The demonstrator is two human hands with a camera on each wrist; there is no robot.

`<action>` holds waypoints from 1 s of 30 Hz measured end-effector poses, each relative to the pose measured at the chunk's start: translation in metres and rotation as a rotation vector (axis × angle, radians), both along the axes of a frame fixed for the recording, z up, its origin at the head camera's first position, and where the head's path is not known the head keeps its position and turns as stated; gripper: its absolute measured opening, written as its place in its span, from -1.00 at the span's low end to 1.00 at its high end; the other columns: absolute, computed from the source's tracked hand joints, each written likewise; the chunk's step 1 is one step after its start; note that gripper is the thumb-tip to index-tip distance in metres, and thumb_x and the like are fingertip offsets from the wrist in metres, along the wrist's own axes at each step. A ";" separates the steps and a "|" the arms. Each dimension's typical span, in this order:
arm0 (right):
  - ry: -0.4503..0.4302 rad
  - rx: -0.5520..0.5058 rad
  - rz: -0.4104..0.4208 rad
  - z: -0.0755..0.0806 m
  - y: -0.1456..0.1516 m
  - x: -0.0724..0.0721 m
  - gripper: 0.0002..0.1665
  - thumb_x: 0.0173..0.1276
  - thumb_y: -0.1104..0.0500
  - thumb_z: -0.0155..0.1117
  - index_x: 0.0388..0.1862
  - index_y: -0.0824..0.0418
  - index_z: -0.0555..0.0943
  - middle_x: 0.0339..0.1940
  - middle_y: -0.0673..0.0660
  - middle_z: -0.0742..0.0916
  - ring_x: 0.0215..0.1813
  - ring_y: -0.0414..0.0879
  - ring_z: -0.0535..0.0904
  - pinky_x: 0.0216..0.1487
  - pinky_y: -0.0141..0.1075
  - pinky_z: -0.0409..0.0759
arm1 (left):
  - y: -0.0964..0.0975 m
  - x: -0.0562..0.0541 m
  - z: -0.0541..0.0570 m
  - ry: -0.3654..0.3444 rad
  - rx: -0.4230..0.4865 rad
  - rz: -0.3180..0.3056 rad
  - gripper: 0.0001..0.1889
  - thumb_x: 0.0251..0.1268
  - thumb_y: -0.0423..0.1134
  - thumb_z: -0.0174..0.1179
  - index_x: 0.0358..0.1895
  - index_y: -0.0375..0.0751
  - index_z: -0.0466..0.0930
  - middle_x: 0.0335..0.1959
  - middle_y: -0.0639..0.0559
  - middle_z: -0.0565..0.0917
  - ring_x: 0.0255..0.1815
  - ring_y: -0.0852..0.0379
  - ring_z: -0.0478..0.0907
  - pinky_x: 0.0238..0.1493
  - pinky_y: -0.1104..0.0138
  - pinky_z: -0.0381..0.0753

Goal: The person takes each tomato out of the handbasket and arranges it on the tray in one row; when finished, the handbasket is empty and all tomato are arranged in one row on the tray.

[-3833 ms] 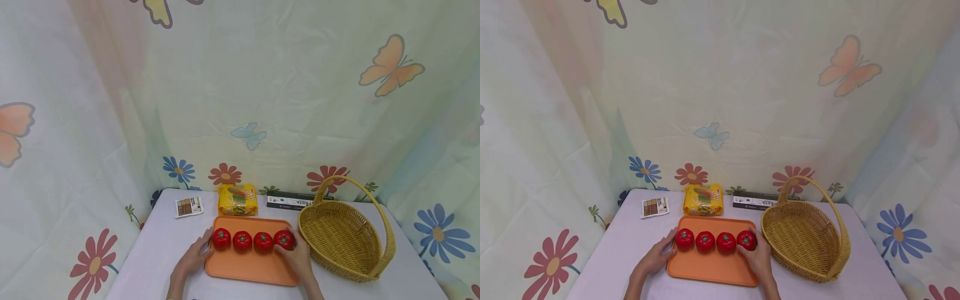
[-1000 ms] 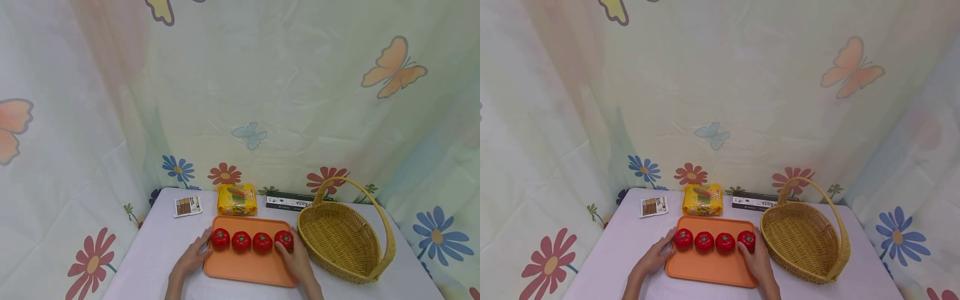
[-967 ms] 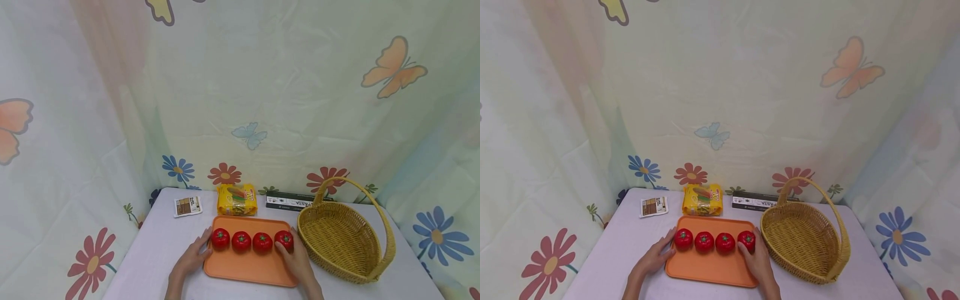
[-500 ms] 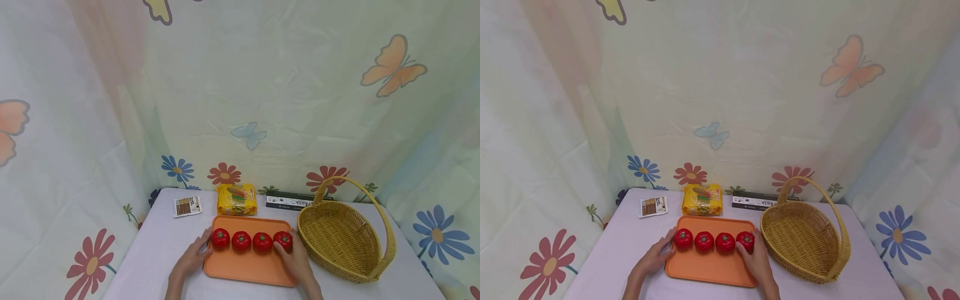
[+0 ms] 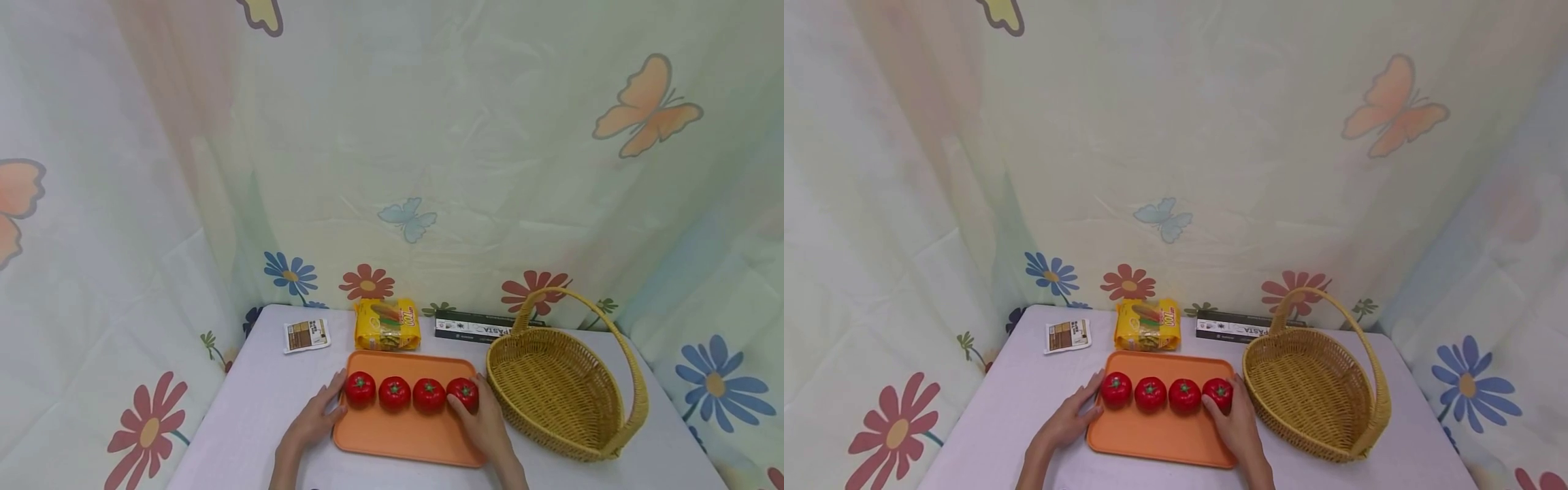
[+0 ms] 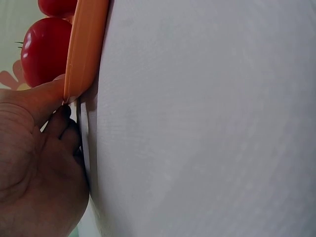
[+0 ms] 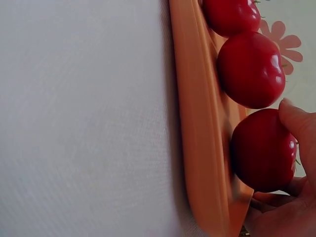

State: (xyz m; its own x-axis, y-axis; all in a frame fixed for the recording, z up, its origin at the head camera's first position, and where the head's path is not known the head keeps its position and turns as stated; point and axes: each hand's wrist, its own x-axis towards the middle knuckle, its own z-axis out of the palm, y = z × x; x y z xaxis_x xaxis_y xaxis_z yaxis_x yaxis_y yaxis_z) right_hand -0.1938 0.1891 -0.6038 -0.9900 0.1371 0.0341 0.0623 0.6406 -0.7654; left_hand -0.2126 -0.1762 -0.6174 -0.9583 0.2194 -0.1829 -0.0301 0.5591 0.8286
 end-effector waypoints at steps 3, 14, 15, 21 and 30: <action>0.023 -0.003 -0.007 0.000 0.000 0.001 -0.13 0.56 0.00 0.43 0.55 0.51 0.32 0.64 0.59 0.30 0.64 0.53 0.24 0.61 0.37 0.26 | 0.000 0.000 0.000 -0.001 0.000 0.002 -0.19 0.55 -0.17 0.32 0.75 0.18 0.17 0.75 -0.08 0.20 0.78 -0.31 -0.05 0.71 -0.33 -0.08; 0.008 0.011 -0.042 0.004 -0.002 0.003 -0.10 0.52 0.02 0.48 0.54 0.52 0.31 0.60 0.59 0.36 0.58 0.52 0.33 0.55 0.37 0.36 | -0.001 0.000 0.000 0.011 0.000 -0.009 -0.20 0.56 -0.19 0.31 0.76 0.17 0.16 0.76 -0.08 0.19 0.79 -0.26 -0.04 0.72 -0.31 -0.10; 0.006 0.012 -0.045 0.005 -0.002 0.003 -0.09 0.52 0.01 0.48 0.55 0.53 0.30 0.59 0.60 0.37 0.58 0.52 0.33 0.55 0.37 0.36 | -0.001 0.000 -0.001 0.011 0.002 -0.010 -0.20 0.56 -0.19 0.31 0.75 0.17 0.17 0.76 -0.08 0.19 0.79 -0.26 -0.04 0.72 -0.31 -0.10; 0.002 0.014 -0.057 0.007 -0.004 0.005 -0.06 0.52 0.02 0.48 0.56 0.55 0.28 0.56 0.61 0.40 0.56 0.52 0.35 0.54 0.37 0.38 | -0.001 0.000 -0.001 0.014 -0.001 -0.017 -0.20 0.56 -0.20 0.30 0.76 0.16 0.16 0.76 -0.08 0.19 0.79 -0.25 -0.04 0.72 -0.30 -0.10; -0.009 0.005 -0.054 0.006 -0.004 0.004 -0.01 0.50 -0.01 0.49 0.58 0.55 0.25 0.55 0.60 0.41 0.57 0.52 0.35 0.55 0.36 0.37 | -0.001 -0.001 -0.002 0.017 -0.004 -0.016 -0.19 0.55 -0.20 0.31 0.76 0.16 0.16 0.75 -0.08 0.20 0.79 -0.23 -0.02 0.72 -0.29 -0.09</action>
